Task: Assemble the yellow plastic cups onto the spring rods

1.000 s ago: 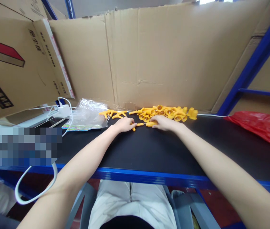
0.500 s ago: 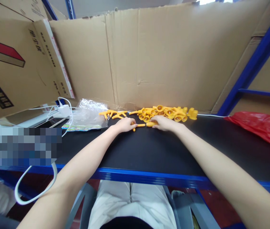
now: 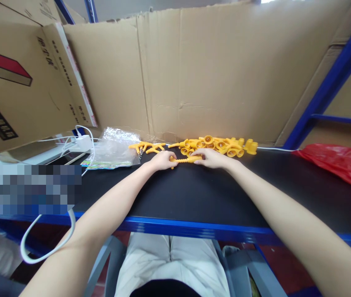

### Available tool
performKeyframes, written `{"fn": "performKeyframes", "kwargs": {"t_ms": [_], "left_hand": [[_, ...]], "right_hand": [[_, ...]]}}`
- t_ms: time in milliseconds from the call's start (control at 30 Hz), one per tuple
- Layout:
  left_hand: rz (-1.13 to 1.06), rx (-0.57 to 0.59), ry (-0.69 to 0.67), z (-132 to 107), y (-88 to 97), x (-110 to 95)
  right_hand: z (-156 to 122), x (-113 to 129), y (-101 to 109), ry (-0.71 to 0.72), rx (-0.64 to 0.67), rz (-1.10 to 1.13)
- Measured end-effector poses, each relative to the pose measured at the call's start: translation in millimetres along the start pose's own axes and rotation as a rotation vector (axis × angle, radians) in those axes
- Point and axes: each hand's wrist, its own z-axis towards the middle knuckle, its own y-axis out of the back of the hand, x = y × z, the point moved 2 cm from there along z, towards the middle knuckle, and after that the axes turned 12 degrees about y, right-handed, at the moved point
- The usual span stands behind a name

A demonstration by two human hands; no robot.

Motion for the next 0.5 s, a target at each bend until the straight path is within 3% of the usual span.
{"fn": "performKeyframes", "kwargs": {"t_ms": [200, 400, 500], "left_hand": [[-0.027, -0.047, -0.061, -2.0, -3.8, -4.3], [-0.006, -0.026, -0.067, -2.6, -4.3, -6.2], [0.078, -0.085, -0.098, -4.1, 0.2, -7.4]], "right_hand": [[-3.1, -15.6, 0.5, -0.017, 0.086, 0.262], [-3.7, -12.8, 4.3, -0.026, 0.106, 0.273], [-3.1, -5.9, 4.3, -0.059, 0.136, 0.308]]}}
